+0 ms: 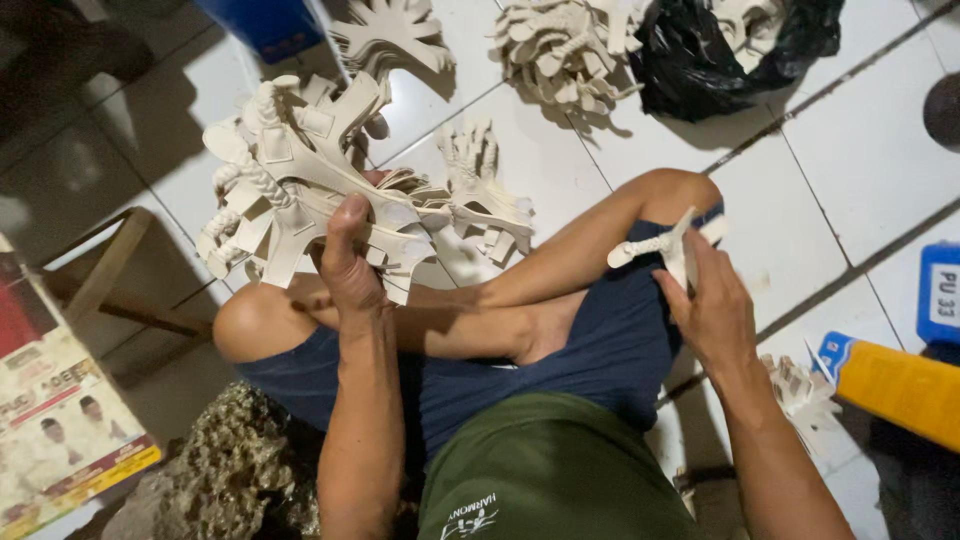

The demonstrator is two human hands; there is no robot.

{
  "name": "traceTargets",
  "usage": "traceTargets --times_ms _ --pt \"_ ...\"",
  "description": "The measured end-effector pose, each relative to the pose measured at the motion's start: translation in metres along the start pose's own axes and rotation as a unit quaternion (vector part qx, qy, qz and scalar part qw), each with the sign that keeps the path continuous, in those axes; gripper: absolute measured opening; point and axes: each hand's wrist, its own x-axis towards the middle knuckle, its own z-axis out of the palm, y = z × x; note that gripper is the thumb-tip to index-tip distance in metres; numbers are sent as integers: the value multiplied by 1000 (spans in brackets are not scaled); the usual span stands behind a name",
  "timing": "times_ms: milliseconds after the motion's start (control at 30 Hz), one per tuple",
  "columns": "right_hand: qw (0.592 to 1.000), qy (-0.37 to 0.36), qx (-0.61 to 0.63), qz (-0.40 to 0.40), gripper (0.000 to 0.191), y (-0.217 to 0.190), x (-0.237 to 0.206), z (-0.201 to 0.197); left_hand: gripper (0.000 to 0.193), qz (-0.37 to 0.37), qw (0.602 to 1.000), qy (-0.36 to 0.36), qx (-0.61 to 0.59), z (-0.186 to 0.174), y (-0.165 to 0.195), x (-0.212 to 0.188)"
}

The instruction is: The person sits on the floor and assembles small, white, pre-cut craft pieces into larger decorative shapes. They use scissors to trim edges and separate parts, then fit the pieces together by hand. The person repeatedly picks up, aligns, and joins the components to form a finished assembly.

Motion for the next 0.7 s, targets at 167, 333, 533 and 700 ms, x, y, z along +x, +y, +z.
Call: traceTargets --times_ms 167,333,533,700 --pt "999 -30 -15 21 62 -12 -7 3 46 -35 999 -6 3 -1 0 -3" --pt "997 12 -70 -15 61 -30 -5 -17 48 -82 995 3 49 1 -20 -11" --pt "995 95 40 -4 58 -59 8 -38 44 -193 976 -89 35 0 -46 -24" --pt "969 70 229 -67 50 -111 24 -43 41 -290 946 -140 26 -3 -86 -29"
